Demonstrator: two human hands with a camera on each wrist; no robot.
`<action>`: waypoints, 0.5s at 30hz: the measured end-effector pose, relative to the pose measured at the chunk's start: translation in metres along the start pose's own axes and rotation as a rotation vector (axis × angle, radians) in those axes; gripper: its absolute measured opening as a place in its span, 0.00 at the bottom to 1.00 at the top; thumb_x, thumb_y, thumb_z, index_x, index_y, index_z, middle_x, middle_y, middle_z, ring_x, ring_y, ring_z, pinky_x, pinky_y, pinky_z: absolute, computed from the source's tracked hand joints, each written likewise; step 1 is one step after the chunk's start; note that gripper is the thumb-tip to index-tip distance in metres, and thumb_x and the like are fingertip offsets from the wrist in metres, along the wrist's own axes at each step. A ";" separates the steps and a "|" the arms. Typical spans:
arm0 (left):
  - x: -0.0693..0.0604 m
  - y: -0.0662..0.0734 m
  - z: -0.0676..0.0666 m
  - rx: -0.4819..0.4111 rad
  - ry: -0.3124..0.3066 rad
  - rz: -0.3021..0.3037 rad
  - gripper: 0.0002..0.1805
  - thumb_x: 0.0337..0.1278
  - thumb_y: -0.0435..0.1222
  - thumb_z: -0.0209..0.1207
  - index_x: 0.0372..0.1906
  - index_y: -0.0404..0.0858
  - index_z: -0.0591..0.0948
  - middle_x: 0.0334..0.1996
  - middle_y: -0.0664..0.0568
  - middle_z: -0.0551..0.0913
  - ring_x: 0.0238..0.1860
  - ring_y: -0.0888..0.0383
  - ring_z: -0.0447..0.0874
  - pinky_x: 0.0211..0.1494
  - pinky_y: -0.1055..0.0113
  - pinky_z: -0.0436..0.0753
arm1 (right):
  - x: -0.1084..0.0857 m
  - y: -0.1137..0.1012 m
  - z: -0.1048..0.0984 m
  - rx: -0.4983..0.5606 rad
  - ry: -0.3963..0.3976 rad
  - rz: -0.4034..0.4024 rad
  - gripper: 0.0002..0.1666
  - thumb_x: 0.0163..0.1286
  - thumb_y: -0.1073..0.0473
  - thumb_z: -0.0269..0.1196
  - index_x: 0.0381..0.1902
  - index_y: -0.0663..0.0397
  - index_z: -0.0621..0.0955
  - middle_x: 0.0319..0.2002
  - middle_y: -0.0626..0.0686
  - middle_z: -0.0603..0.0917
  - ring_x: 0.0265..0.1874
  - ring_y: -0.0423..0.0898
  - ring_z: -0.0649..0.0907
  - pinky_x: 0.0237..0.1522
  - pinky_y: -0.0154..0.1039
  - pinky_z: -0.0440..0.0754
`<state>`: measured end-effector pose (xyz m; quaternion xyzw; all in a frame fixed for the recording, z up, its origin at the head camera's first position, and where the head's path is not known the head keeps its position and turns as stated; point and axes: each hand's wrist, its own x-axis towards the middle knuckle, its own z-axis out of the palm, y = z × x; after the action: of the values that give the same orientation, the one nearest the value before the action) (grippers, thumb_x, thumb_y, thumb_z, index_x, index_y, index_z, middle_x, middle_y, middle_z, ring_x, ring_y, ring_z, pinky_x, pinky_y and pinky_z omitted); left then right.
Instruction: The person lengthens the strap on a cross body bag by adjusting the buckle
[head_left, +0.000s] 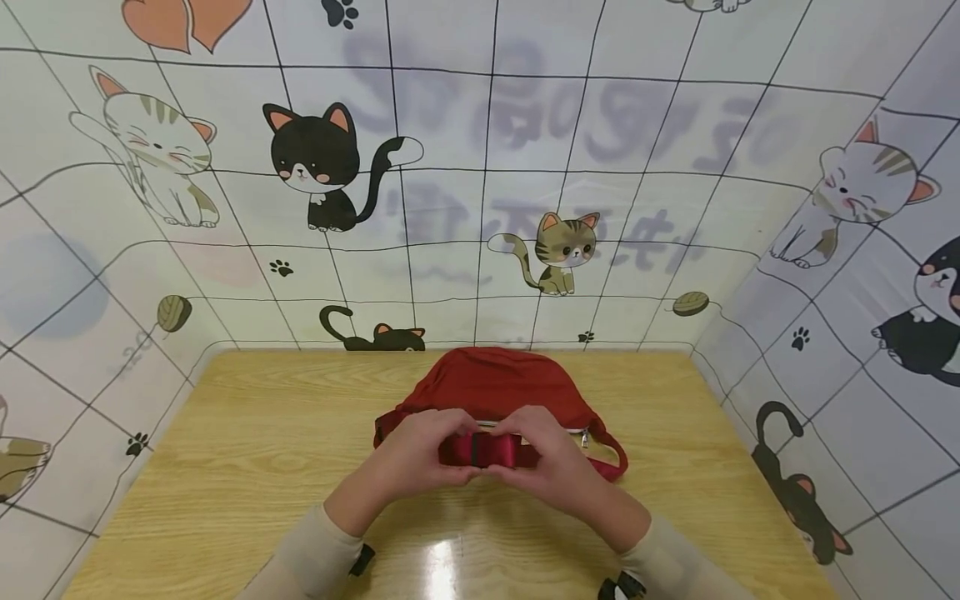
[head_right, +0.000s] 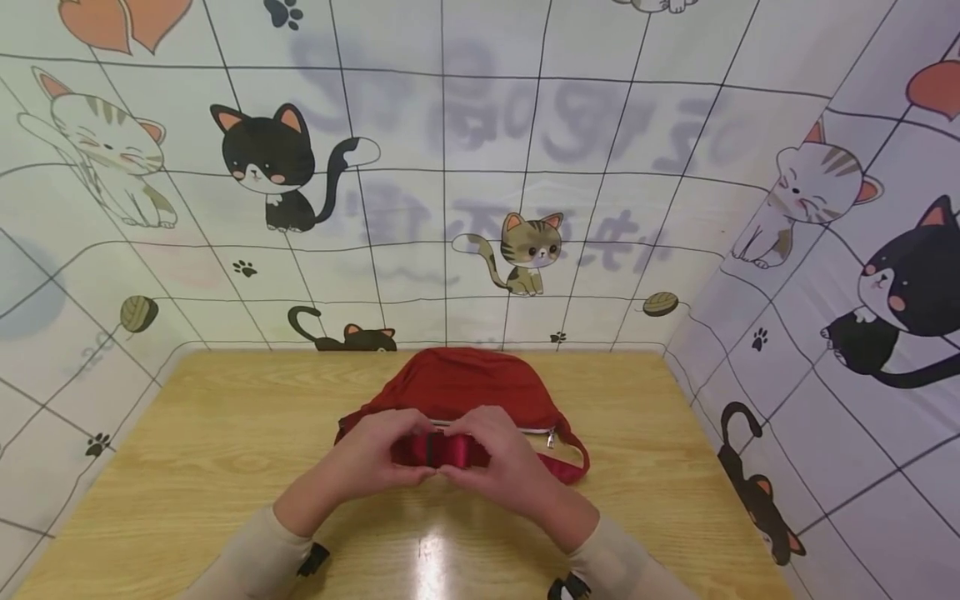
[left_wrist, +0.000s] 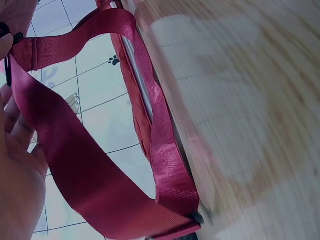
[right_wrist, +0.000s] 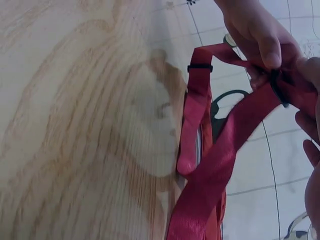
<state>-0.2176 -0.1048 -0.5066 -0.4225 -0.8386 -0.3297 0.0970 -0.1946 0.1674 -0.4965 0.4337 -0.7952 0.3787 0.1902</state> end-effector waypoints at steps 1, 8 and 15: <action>0.000 0.000 0.000 -0.002 0.003 0.003 0.26 0.55 0.45 0.84 0.55 0.49 0.82 0.42 0.65 0.88 0.42 0.66 0.83 0.46 0.66 0.85 | -0.002 0.001 -0.002 0.027 0.001 0.011 0.34 0.57 0.64 0.86 0.60 0.49 0.84 0.52 0.46 0.87 0.52 0.45 0.83 0.56 0.43 0.82; 0.000 0.001 0.000 0.013 0.002 0.009 0.26 0.53 0.45 0.84 0.53 0.50 0.82 0.40 0.66 0.87 0.40 0.67 0.82 0.44 0.67 0.84 | 0.001 -0.004 -0.008 -0.034 -0.107 0.092 0.33 0.61 0.55 0.86 0.60 0.51 0.82 0.54 0.45 0.86 0.55 0.44 0.81 0.57 0.44 0.82; 0.001 0.002 0.001 0.015 -0.027 0.000 0.25 0.54 0.46 0.83 0.52 0.51 0.82 0.41 0.68 0.86 0.41 0.67 0.82 0.45 0.67 0.83 | 0.013 -0.012 -0.002 -0.307 -0.144 -0.015 0.28 0.61 0.45 0.86 0.54 0.48 0.88 0.43 0.43 0.90 0.45 0.42 0.81 0.58 0.46 0.78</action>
<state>-0.2165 -0.1030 -0.5058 -0.4264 -0.8422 -0.3177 0.0887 -0.1913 0.1575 -0.4820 0.4313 -0.8520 0.2194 0.1996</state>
